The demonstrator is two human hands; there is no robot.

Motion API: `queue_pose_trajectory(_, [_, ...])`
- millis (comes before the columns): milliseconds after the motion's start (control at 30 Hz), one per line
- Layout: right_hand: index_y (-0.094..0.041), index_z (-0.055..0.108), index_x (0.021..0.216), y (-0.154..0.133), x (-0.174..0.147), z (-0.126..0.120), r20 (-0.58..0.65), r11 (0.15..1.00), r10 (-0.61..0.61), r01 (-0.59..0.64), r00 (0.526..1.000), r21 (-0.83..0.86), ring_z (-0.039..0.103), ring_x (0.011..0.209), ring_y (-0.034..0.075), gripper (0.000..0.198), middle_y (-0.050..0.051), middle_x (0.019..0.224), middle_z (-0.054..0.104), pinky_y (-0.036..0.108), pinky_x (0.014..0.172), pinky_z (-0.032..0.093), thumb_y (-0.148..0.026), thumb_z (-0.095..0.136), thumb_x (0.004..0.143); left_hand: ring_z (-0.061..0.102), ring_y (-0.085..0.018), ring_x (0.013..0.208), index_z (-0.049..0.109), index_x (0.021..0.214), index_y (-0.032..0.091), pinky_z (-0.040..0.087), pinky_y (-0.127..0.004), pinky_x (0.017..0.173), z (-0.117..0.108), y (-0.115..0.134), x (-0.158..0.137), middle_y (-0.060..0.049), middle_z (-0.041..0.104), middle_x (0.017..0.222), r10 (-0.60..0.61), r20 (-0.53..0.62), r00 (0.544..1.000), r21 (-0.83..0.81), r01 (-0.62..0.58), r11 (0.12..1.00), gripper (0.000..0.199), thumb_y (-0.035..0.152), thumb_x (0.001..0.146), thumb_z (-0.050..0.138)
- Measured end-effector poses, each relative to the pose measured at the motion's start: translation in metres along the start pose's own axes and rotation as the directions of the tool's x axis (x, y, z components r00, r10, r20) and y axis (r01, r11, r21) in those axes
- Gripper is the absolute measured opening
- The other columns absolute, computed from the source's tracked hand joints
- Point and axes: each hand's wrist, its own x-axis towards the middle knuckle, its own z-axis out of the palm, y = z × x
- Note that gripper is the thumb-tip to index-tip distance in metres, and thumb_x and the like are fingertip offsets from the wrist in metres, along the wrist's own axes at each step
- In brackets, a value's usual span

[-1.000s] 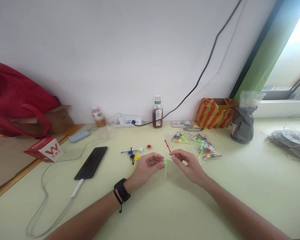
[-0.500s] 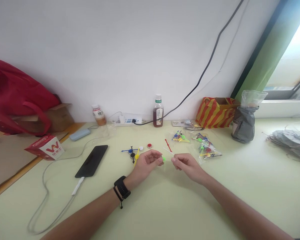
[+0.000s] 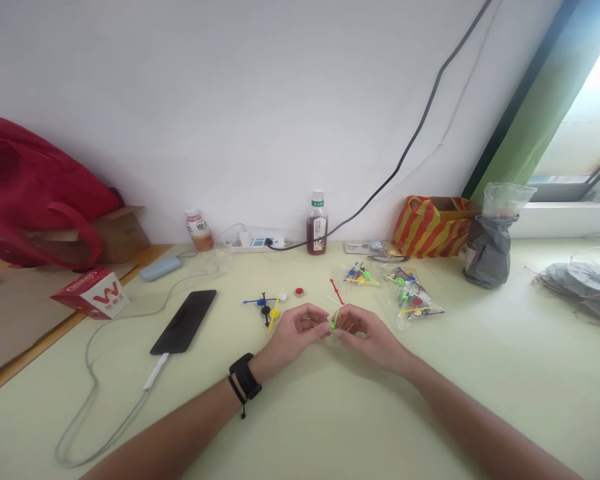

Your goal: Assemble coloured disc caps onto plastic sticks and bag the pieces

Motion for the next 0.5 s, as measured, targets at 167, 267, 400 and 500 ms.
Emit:
queue_pose_trajectory(167, [-0.026,0.055,0.124,0.008,-0.003,-0.002,-0.107,0.994,-0.059,0.049,0.992,-0.096,0.062,0.077,0.018,0.031,0.003,0.091,0.065,0.033,0.071,0.052,-0.038,0.061,0.096,0.070,-0.017,0.076,0.071,0.099,0.014,0.060,-0.034,0.078,0.002,0.005,0.001,-0.006,0.073,0.087,-0.026,-0.077,0.997,-0.014,0.025,1.000,0.037,0.042,0.079,0.085])
queue_pose_trajectory(267, [-0.028,0.050,0.138,0.011,-0.006,-0.003,-0.128,0.952,-0.145,0.103,0.981,-0.288,0.057,0.071,0.017,0.040,0.002,0.090,0.063,0.033,0.070,0.051,-0.034,0.055,0.099,0.070,-0.017,0.070,0.071,0.096,0.013,0.058,-0.031,0.071,0.002,0.007,0.002,-0.006,0.072,0.079,-0.080,-0.111,0.991,-0.026,0.078,0.997,0.037,0.043,0.079,0.085])
queue_pose_trajectory(400, [-0.033,0.036,0.155,0.010,-0.011,-0.003,-0.090,0.890,-0.216,0.158,0.972,-0.428,0.054,0.067,0.016,0.057,0.003,0.097,0.063,0.033,0.069,0.051,-0.033,0.051,0.100,0.068,-0.016,0.068,0.072,0.091,0.013,0.055,-0.028,0.068,-0.003,0.006,0.004,-0.005,0.071,0.075,-0.142,-0.101,0.985,-0.077,0.134,0.988,0.033,0.042,0.080,0.083])
queue_pose_trajectory(500, [-0.032,0.048,0.146,0.008,-0.012,-0.003,-0.094,0.891,-0.218,0.159,0.971,-0.425,0.054,0.069,0.016,0.048,0.006,0.105,0.063,0.032,0.066,0.049,-0.036,0.053,0.099,0.067,-0.015,0.069,0.073,0.092,0.014,0.054,-0.027,0.068,-0.006,0.004,0.004,-0.005,0.071,0.077,-0.152,-0.070,0.986,-0.112,0.144,0.983,0.031,0.041,0.081,0.083])
